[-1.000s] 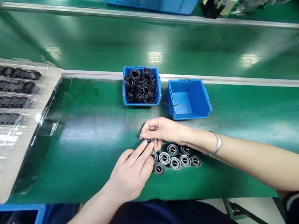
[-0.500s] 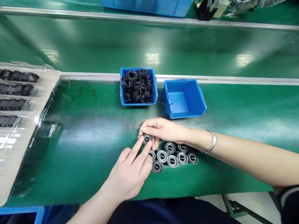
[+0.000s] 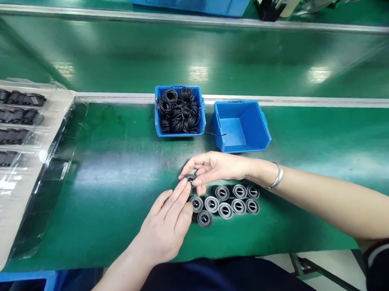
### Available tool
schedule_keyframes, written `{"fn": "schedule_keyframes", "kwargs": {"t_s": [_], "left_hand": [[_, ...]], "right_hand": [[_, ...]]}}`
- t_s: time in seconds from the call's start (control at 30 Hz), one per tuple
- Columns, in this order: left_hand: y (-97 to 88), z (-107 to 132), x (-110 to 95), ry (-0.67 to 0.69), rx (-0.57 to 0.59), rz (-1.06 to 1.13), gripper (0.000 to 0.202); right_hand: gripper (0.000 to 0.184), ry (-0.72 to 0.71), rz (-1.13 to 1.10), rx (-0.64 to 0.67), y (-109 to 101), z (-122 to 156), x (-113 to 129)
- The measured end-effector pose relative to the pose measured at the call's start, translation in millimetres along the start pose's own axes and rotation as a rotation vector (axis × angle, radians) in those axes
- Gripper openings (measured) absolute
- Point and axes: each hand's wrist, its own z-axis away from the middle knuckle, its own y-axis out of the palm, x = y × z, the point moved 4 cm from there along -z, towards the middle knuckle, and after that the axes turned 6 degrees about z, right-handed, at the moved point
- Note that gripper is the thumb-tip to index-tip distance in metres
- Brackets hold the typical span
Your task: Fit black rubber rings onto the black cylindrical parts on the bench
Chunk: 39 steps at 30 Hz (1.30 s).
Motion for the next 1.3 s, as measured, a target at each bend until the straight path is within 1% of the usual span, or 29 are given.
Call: {"fn": "schedule_keyframes", "kwargs": {"t_s": [0.2, 0.33, 0.47, 0.57, 0.63, 0.73, 0.87, 0.93, 1.07, 1.2, 1.3], "left_hand": [[0.6, -1, 0, 0.012, 0.010, 0.024, 0.028], [2.9, 0, 1, 0.007, 0.007, 0.031, 0.028], [5.1, 2, 1, 0.020, 0.022, 0.022, 0.029], [5.4, 2, 2, 0.023, 0.023, 0.001, 0.029], [5.1, 2, 3, 0.013, 0.019, -0.012, 0.029], [4.7, 3, 4, 0.013, 0.028, -0.015, 0.028], [4.3, 3, 3, 0.033, 0.046, -0.009, 0.027], [3.2, 2, 2, 0.029, 0.027, -0.019, 0.027], [-0.9, 0, 4, 0.010, -0.047, -0.076, 0.026], [-5.9, 0, 7, -0.014, -0.106, -0.124, 0.026], [-11.4, 1, 8, -0.044, -0.147, -0.114, 0.027]], "right_hand": [[0.039, -0.007, 0.151, -0.066, 5, 2, 3], [0.043, 0.018, 0.178, -0.058, 8, 4, 0], [0.042, 0.006, 0.220, -0.105, 7, 4, 0], [0.043, 0.007, 0.201, -0.075, 8, 5, 2], [0.043, 0.012, 0.146, -0.052, 7, 5, 4], [0.041, 0.006, 0.097, -0.070, 4, 3, 4], [0.041, 0.011, 0.104, -0.091, 4, 2, 3], [0.040, 0.016, 0.098, -0.107, 5, 2, 3], [0.043, 0.014, 0.122, -0.117, 8, -1, 7], [0.046, -0.023, 0.246, -0.150, 14, -9, 15], [0.044, -0.051, 0.329, -0.228, 18, -6, 21]]}}
